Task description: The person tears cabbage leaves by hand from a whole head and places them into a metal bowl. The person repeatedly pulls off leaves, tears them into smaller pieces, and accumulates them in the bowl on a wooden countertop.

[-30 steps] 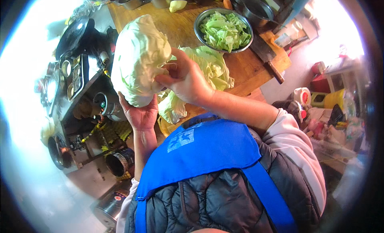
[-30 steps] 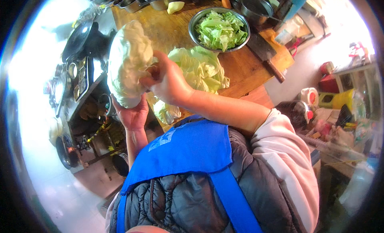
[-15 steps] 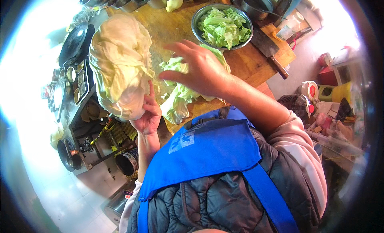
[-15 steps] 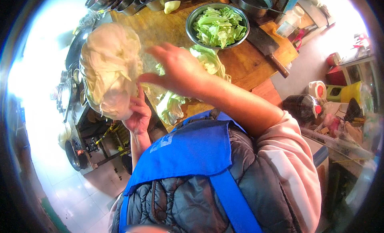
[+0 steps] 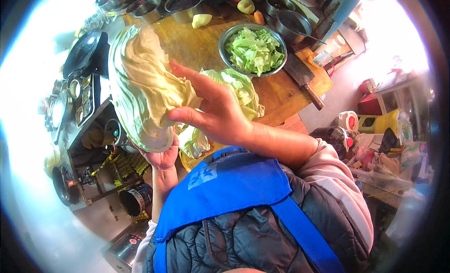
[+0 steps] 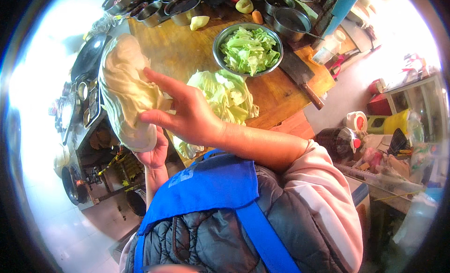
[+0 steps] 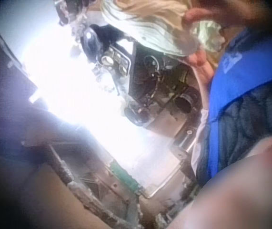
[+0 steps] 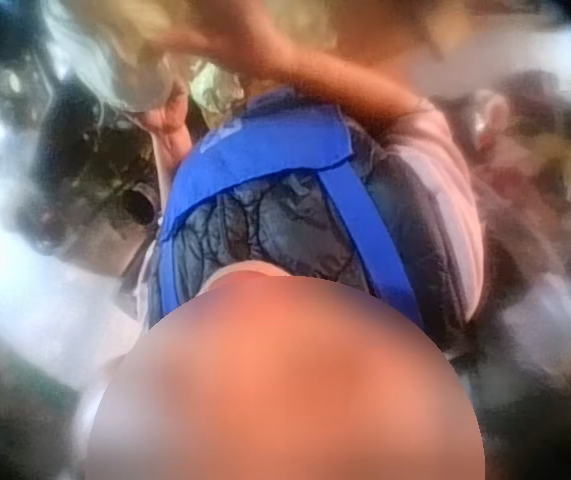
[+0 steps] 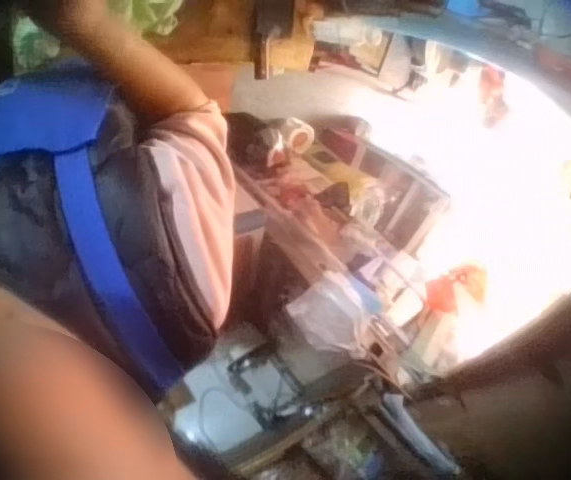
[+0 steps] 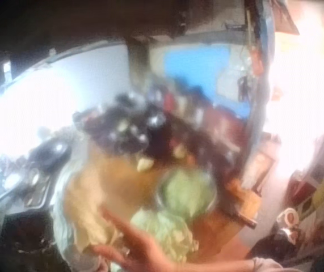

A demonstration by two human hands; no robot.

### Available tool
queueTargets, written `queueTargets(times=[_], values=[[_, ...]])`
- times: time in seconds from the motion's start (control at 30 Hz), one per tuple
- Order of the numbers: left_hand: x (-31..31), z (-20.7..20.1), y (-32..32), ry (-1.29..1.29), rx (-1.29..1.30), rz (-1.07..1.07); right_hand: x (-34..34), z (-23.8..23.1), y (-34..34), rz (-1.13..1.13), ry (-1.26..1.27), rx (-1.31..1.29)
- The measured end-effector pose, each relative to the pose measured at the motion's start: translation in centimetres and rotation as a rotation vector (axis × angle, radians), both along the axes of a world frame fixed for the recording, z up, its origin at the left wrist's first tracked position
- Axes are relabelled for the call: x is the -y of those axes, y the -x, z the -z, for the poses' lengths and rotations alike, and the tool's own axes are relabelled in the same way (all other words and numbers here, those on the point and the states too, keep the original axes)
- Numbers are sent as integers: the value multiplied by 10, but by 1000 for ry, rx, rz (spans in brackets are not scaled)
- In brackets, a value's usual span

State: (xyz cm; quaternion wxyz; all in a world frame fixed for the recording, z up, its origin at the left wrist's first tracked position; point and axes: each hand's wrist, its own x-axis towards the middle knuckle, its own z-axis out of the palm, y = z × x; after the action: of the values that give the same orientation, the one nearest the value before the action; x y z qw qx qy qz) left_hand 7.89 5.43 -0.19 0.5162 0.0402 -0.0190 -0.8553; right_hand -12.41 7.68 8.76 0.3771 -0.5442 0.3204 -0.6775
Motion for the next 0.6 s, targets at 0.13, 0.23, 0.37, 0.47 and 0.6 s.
queueTargets(times=[0.13, 0.23, 0.37, 0.47, 0.6], values=[[-1, 3, -3, 35, -80, 67, -8, -5, -3, 113, 84, -110], [-2, 4, 2, 43, -118, 94, -10, -9, -2, 108, 117, -94], [-8, 3, 13, 10, -311, 191, -5, -12, 0, 103, 254, -190], [-10, -5, 18, -123, -395, 270, -1, -6, 3, 134, 261, -227], [-10, -11, 18, -141, -401, 309, -3, 19, 21, 168, -35, -402]])
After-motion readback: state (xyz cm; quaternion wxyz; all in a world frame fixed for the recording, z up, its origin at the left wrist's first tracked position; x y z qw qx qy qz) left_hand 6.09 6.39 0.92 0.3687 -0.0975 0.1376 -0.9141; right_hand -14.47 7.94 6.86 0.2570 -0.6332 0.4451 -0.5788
